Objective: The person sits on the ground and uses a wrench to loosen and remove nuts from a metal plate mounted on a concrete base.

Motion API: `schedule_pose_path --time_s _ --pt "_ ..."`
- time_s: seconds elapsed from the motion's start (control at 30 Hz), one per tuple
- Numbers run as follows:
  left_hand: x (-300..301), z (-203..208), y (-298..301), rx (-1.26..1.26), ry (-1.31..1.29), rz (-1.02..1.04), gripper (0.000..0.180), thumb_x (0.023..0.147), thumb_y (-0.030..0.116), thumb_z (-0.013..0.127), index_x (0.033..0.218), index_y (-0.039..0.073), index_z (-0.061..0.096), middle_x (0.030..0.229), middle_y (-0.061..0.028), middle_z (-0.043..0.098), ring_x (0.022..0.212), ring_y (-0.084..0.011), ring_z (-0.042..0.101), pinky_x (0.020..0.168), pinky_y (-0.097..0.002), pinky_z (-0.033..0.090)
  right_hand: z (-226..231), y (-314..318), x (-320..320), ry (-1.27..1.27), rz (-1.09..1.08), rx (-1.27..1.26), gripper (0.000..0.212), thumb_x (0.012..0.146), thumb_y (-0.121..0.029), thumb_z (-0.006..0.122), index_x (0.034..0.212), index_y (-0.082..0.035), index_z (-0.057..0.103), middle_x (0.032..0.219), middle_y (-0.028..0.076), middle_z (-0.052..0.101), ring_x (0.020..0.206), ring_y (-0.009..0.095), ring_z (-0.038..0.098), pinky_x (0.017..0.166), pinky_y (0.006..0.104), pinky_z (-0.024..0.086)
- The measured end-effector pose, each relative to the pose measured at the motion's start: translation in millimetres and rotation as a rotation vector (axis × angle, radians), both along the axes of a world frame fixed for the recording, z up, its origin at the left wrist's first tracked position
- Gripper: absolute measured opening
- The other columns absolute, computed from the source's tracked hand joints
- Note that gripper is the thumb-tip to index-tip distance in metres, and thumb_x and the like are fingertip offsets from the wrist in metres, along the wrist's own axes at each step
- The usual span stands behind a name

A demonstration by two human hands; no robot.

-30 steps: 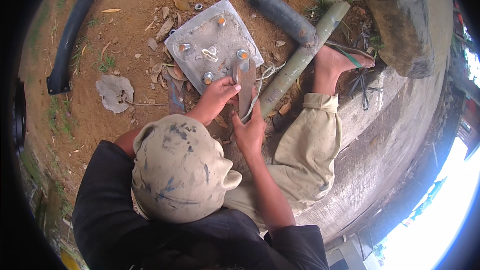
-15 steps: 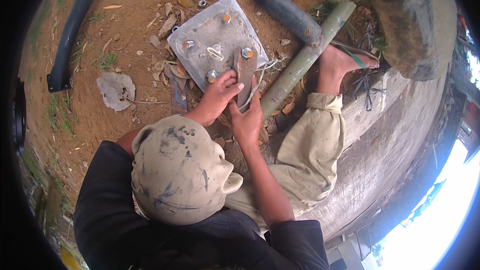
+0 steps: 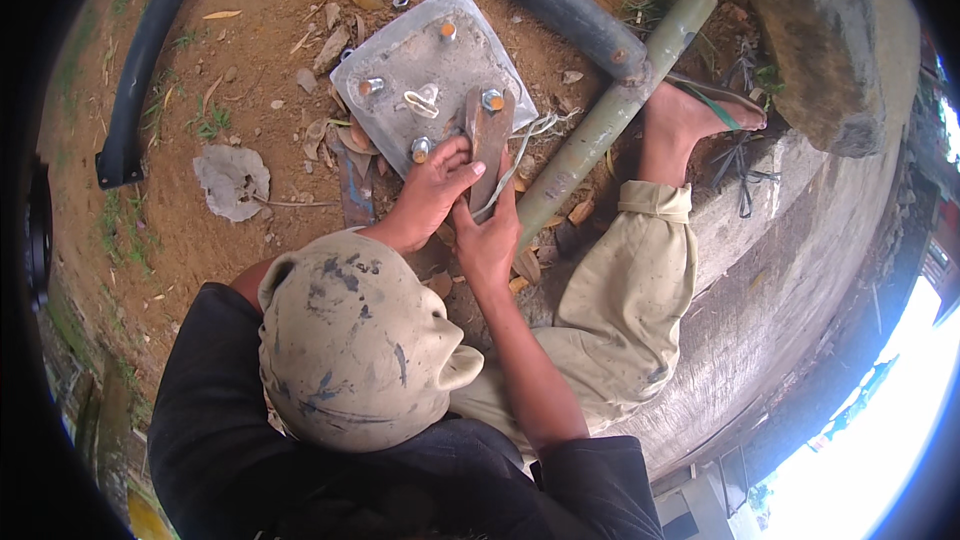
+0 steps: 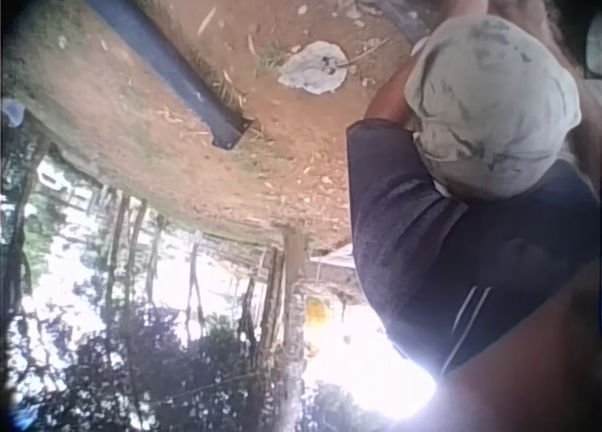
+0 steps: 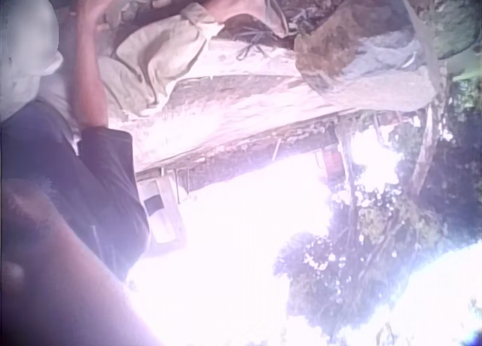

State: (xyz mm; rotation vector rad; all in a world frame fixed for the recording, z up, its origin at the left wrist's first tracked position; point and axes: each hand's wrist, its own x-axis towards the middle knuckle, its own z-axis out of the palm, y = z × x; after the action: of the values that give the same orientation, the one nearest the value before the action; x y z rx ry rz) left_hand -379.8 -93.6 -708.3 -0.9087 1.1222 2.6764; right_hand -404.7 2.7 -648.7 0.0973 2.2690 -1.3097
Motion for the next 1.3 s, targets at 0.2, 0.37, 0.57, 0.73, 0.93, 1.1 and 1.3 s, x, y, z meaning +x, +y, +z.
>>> schedule_pose_path --time_s 0.2,0.37,0.57,0.73,0.93,1.1,1.3 --pt "-2 3 -2 0.043 0.014 -0.041 0.032 0.104 0.008 0.061 0.133 -0.002 0.053 0.120 -0.0096 0.067 0.108 -0.0119 0.063 0.095 -0.0282 0.051 -9 23 -17 0.046 0.185 0.093 0.078 0.089 -0.004 0.071 0.158 -0.004 0.036 0.132 0.021 0.066 0.116 0.024 0.067 0.100 0.0356 0.051" --pt "-3 -1 0 0.043 0.038 -0.174 0.035 0.106 0.017 0.059 0.137 0.001 0.054 0.124 -0.0075 0.068 0.112 -0.0131 0.064 0.095 -0.0299 0.050 -13 58 -46 0.014 0.369 0.078 0.084 0.081 0.000 0.069 0.158 -0.006 0.037 0.129 0.021 0.067 0.118 0.025 0.067 0.105 0.0360 0.049" --pt "-8 9 0 -0.038 0.026 -0.424 0.047 0.108 0.027 0.056 0.147 0.002 0.049 0.137 -0.0139 0.064 0.122 -0.0208 0.064 0.102 -0.0357 0.050 10 74 -206 0.009 1.098 0.115 0.084 0.076 0.002 0.066 0.156 -0.012 0.044 0.122 0.019 0.070 0.105 0.028 0.066 0.099 0.0393 0.049" --pt "-9 4 11 0.041 0.031 -0.328 0.051 0.107 0.032 0.058 0.145 -0.001 0.051 0.134 -0.0149 0.066 0.117 -0.0202 0.065 0.096 -0.0359 0.053 20 83 -169 0.024 0.907 0.132 0.082 0.075 0.000 0.066 0.154 -0.012 0.047 0.119 0.021 0.070 0.100 0.026 0.065 0.096 0.0376 0.050" --pt "-7 2 15 0.043 0.000 -0.244 0.033 0.109 0.027 0.055 0.121 -0.002 0.064 0.113 -0.0083 0.069 0.105 -0.0163 0.068 0.091 -0.0341 0.055 -4 79 -35 -0.077 0.255 -0.058 0.079 0.085 0.004 0.071 0.157 -0.006 0.040 0.127 0.010 0.068 0.114 0.015 0.064 0.097 0.0300 0.052" --pt "2 -3 7 0.049 -0.023 -0.160 0.027 0.109 0.025 0.052 0.114 0.002 0.064 0.106 -0.0047 0.069 0.101 -0.0119 0.066 0.088 -0.0309 0.054 -9 47 -7 -0.035 0.158 0.000 0.081 0.087 0.002 0.070 0.159 -0.010 0.037 0.108 0.005 0.071 0.071 0.009 0.059 0.057 0.0263 0.048" --pt "0 -3 2 0.035 0.028 -0.068 0.023 0.109 0.023 0.054 0.115 0.002 0.062 0.101 -0.0013 0.066 0.094 -0.0072 0.062 0.083 -0.0274 0.049 -10 23 -2 -0.041 0.072 0.005 0.080 0.087 -0.002 0.072 0.159 -0.011 0.037 0.104 0.005 0.071 0.059 0.009 0.057 0.050 0.0269 0.046"
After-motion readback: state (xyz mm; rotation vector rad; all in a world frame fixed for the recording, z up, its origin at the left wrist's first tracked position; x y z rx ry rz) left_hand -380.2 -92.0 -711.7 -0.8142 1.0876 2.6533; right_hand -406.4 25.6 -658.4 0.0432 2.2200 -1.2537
